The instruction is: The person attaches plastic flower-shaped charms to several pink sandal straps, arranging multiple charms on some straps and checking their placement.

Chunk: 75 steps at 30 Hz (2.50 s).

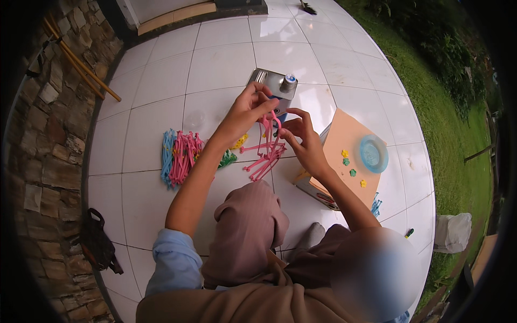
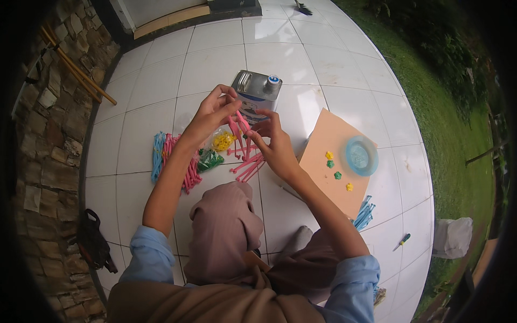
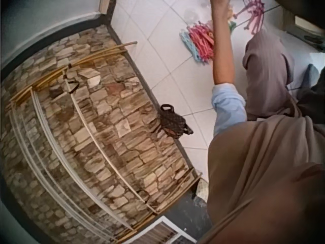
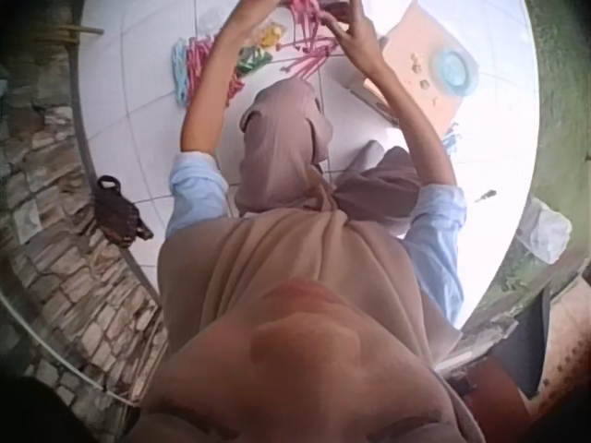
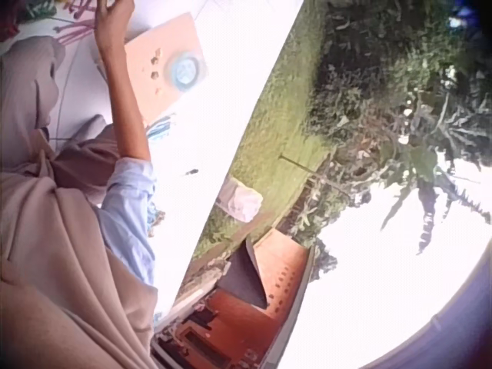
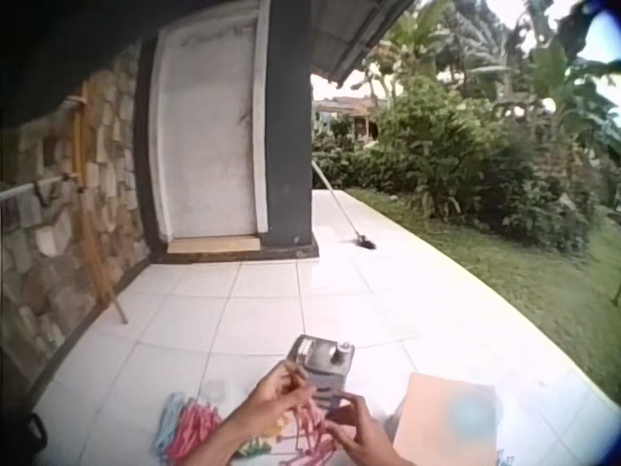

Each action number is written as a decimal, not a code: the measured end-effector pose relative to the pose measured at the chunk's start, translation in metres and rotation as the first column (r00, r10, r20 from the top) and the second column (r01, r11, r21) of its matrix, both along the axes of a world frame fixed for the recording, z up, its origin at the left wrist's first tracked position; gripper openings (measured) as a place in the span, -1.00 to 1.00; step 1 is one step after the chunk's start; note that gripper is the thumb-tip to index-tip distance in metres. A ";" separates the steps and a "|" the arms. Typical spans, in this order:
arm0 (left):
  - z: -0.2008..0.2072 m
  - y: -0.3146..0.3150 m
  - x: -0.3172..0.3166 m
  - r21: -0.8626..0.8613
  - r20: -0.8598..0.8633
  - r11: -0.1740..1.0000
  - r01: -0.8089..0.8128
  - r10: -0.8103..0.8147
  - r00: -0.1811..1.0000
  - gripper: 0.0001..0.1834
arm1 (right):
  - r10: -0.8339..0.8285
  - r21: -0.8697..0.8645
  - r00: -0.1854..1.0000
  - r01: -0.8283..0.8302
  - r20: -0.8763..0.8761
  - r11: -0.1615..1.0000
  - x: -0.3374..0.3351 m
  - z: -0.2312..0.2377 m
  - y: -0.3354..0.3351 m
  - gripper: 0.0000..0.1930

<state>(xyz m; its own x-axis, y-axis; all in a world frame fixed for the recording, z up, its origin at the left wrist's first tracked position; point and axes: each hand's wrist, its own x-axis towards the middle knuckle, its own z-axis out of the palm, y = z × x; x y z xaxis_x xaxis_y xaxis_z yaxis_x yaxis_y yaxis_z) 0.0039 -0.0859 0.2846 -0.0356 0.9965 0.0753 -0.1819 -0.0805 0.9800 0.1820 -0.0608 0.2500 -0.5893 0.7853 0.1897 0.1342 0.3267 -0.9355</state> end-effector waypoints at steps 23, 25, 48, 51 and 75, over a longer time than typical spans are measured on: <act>0.014 -0.008 0.050 0.286 -0.525 0.958 -0.027 0.180 0.832 -0.73 | -0.303 0.181 0.948 0.317 -0.100 0.931 0.041 0.025 -0.032 -0.47; 0.025 -0.015 0.059 0.256 -0.556 0.952 0.169 0.002 0.831 -0.63 | -0.310 0.155 0.944 0.324 -0.109 0.933 0.056 0.031 -0.034 -0.49; 0.023 -0.019 0.108 -0.021 -0.276 0.982 0.186 -0.185 0.943 -0.82 | -0.296 0.345 0.955 0.280 -0.006 0.896 0.103 0.056 -0.037 -0.66; 0.022 -0.020 0.107 -0.029 -0.251 0.982 0.185 -0.187 0.950 -0.82 | -0.236 0.365 0.971 0.207 0.036 0.908 0.107 0.060 -0.035 -0.65; 0.018 -0.024 0.116 0.063 -0.310 0.987 0.148 -0.122 0.943 -0.79 | -0.168 0.236 0.981 0.141 0.098 0.961 0.115 0.069 -0.036 -0.62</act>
